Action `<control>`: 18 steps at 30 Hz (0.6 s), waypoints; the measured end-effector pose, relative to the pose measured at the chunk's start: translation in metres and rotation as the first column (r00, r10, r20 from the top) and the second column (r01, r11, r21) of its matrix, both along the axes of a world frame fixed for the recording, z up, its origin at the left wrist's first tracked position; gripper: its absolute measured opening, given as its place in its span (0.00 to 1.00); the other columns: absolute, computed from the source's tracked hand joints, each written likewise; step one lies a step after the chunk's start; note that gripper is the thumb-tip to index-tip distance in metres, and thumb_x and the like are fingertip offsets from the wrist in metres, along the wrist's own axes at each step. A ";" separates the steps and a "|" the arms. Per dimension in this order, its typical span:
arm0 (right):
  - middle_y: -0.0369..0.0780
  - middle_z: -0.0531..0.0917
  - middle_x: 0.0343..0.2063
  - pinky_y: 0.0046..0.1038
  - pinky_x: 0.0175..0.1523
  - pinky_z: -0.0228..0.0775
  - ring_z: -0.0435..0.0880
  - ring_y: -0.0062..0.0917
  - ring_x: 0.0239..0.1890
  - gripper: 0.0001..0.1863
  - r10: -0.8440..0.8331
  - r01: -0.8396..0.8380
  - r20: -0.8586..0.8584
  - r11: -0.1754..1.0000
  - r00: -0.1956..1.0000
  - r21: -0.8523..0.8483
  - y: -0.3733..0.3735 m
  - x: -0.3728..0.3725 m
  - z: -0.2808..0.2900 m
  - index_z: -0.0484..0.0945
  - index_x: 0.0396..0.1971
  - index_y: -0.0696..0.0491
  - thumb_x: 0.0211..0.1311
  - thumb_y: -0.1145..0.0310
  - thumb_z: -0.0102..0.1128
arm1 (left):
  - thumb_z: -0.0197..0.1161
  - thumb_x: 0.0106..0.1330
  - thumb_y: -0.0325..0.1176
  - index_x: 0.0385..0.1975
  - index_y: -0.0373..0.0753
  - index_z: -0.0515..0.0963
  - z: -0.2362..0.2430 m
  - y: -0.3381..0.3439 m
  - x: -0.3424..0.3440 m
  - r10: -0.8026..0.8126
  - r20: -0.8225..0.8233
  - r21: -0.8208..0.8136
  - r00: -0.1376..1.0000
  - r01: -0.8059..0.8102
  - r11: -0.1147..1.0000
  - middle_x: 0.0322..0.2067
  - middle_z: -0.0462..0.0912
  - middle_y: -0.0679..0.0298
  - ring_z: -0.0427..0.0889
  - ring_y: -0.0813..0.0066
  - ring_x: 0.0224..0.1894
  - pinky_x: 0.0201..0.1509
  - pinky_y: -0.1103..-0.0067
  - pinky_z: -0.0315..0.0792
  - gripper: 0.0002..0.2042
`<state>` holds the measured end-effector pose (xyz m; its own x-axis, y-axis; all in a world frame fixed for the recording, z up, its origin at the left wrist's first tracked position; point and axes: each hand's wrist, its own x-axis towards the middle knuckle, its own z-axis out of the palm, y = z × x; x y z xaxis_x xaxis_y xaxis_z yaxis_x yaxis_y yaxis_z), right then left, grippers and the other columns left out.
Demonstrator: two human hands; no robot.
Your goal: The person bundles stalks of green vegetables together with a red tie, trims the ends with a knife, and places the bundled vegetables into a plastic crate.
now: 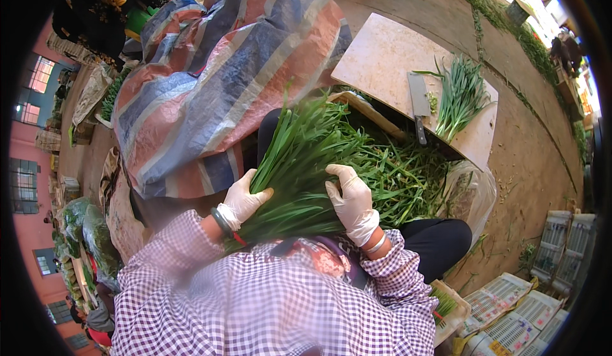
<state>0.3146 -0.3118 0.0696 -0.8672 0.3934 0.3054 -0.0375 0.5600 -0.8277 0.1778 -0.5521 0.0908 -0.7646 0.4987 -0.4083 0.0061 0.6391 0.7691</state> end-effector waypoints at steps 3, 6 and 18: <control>0.41 0.85 0.44 0.35 0.43 0.78 0.84 0.38 0.39 0.17 0.029 -0.016 -0.074 0.984 0.997 0.179 0.003 -0.005 0.007 0.81 0.48 0.52 0.58 0.76 0.64 | 0.71 0.61 0.40 0.57 0.34 0.74 -0.003 -0.001 -0.001 0.025 -0.002 -0.036 1.000 -0.025 0.999 0.44 0.86 0.55 0.84 0.68 0.45 0.52 0.74 0.75 0.26; 0.39 0.85 0.45 0.35 0.43 0.77 0.83 0.37 0.40 0.16 0.252 -0.233 -0.011 0.908 0.968 0.350 0.004 -0.008 0.011 0.82 0.48 0.50 0.58 0.75 0.61 | 0.70 0.62 0.40 0.56 0.35 0.75 -0.004 -0.002 -0.003 -0.002 0.011 0.001 1.000 0.002 1.000 0.43 0.86 0.56 0.83 0.70 0.44 0.52 0.75 0.74 0.25; 0.38 0.83 0.36 0.35 0.38 0.78 0.84 0.37 0.34 0.10 0.100 -0.113 0.063 0.956 0.993 0.269 0.007 -0.009 -0.001 0.83 0.43 0.47 0.62 0.71 0.61 | 0.66 0.66 0.32 0.61 0.32 0.71 0.001 0.001 -0.005 0.019 0.152 0.017 0.988 -0.022 1.000 0.51 0.81 0.62 0.75 0.78 0.51 0.60 0.80 0.69 0.24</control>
